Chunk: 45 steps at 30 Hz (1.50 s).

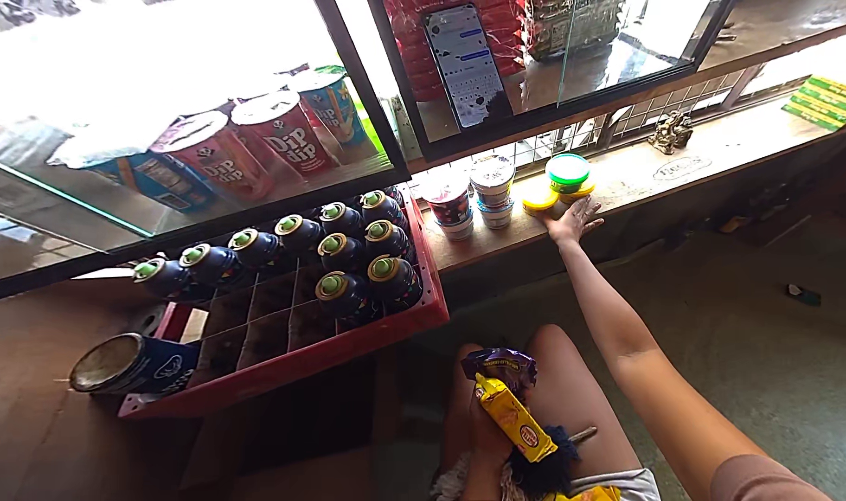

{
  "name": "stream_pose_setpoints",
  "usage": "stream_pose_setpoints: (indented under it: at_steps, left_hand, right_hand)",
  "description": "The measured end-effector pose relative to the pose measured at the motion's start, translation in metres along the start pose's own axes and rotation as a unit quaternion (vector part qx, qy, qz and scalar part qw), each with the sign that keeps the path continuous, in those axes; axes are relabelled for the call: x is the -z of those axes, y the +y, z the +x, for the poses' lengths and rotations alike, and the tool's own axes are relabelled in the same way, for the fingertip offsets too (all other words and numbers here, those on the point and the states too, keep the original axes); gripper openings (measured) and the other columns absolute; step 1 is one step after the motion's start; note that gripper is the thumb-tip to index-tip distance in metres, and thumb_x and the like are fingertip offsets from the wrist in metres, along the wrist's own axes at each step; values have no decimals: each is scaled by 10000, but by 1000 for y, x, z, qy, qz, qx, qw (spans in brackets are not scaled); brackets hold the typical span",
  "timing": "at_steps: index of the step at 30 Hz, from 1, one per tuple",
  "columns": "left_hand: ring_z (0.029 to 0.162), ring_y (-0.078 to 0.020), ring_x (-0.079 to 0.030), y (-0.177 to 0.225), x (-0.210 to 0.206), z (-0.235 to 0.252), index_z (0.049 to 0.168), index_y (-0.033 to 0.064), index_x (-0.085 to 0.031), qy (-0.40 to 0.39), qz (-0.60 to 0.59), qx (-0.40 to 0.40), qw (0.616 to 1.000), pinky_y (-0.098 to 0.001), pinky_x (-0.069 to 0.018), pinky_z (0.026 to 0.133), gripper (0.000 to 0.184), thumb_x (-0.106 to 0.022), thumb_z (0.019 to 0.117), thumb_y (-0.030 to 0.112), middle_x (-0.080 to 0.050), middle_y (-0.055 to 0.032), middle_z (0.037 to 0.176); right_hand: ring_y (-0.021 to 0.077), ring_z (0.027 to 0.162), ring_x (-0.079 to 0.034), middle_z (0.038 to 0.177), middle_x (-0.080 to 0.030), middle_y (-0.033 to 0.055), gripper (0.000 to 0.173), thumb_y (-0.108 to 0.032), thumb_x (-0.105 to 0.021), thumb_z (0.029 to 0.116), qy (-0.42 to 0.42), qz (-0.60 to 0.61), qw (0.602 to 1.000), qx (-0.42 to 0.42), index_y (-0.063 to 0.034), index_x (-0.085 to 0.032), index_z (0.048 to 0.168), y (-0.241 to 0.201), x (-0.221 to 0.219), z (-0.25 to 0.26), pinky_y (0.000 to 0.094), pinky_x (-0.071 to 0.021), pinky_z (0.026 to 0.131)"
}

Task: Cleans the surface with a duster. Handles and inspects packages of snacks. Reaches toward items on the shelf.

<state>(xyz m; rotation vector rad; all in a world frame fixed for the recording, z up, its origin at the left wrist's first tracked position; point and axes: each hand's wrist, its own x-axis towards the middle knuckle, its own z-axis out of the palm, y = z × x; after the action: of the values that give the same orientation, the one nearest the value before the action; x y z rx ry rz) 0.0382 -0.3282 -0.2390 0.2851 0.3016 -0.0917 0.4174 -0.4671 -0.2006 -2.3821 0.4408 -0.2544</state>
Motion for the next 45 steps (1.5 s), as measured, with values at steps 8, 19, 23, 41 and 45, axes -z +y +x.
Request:
stream_pose_setpoints:
  at_steps: [8, 19, 23, 41, 45]
  left_hand:
    - [870, -284, -753, -2, 5, 3, 1056, 121, -698, 1, -6, 5, 1000, -407, -628, 714, 634, -326, 1016, 632, -750, -152, 989]
    - [837, -222, -746, 2, -23, -6, 1069, 166, -727, -18, 75, -44, 996, -370, -629, 683, 619, -341, 1009, 647, -751, -101, 966]
    - [889, -278, -745, -3, 10, -1, 1047, 115, -713, -25, -9, -1, 1000, -428, -622, 750, 630, -391, 985, 653, -747, -152, 990]
    - [890, -262, -747, -3, 4, -3, 1046, 117, -708, -14, -46, -14, 999, -426, -624, 755, 665, -297, 1015, 639, -749, -138, 976]
    - [888, -260, -749, -3, 8, -3, 1044, 109, -716, -22, -34, -13, 999, -416, -626, 760, 645, -366, 996, 648, -752, -140, 980]
  right_hand:
    - [365, 1586, 31, 1702, -17, 240, 1380, -634, -822, 725, -1, -11, 1000, 0, 57, -22, 1612, -8, 2, 4, 594, 62, 1239]
    - [511, 1549, -17, 1673, -125, 297, 950, -471, -721, 893, -62, 123, 970, 200, -17, -279, 1602, -13, -7, -113, 771, 21, 1176]
    - [481, 1560, 18, 1686, -110, 267, 746, -465, -687, 946, -197, 59, 943, 263, -248, -388, 1594, -31, -16, -149, 740, 57, 1181]
    - [501, 1550, 68, 1688, 1, 287, 706, -474, -631, 992, -232, -19, 949, 210, -289, -344, 1610, -59, -18, -127, 747, 64, 1171]
    - [498, 1548, 96, 1692, 20, 274, 712, -465, -643, 985, -237, -8, 950, 202, -284, -350, 1609, -62, -17, -128, 758, 71, 1163]
